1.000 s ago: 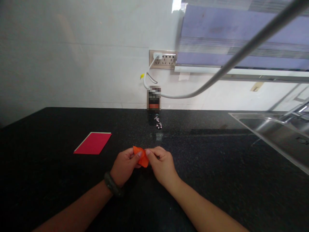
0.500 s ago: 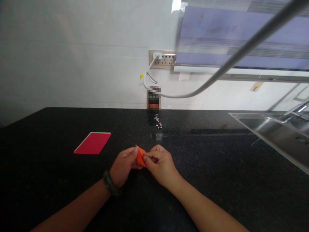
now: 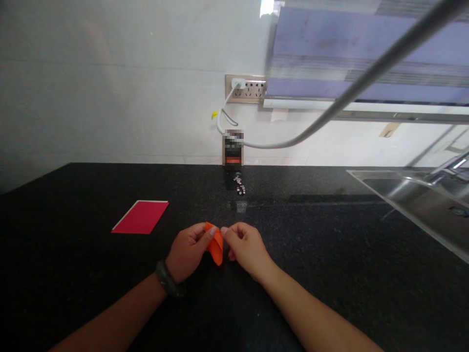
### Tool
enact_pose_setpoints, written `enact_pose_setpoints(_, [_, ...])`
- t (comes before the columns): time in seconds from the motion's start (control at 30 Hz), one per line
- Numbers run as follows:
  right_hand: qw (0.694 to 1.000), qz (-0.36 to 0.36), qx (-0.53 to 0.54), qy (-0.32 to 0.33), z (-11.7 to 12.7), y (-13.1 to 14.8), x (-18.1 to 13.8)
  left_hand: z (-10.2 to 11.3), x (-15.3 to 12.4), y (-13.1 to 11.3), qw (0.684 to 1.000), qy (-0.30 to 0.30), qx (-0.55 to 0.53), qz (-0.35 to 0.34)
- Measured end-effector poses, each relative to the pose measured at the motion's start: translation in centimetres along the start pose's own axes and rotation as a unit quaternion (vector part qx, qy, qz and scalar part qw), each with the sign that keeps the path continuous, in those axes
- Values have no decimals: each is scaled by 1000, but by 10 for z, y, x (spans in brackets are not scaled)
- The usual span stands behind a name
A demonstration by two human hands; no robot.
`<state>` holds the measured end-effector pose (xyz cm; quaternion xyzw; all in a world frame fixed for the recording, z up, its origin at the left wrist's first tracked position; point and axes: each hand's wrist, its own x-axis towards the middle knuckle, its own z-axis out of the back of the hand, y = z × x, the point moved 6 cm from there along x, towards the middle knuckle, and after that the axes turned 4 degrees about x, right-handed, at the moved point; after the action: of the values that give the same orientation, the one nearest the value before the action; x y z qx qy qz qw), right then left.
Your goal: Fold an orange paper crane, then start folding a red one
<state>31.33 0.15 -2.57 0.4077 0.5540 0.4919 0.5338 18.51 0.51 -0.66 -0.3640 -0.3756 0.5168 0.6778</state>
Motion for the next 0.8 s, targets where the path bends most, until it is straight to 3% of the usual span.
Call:
enact_pose_setpoints(0.17, [998, -32, -27, 45, -8, -5, -2, 1, -1, -4, 1000, 3, 11, -16])
enact_pose_setpoints(0.53, [995, 27, -90, 19, -8, 3, -2, -2, 1, 2, 999, 7, -33, 3])
enact_pose_setpoints(0.8, [997, 0, -45, 60, -14, -2, -3, 2, 1, 4, 1000, -5, 11, 9])
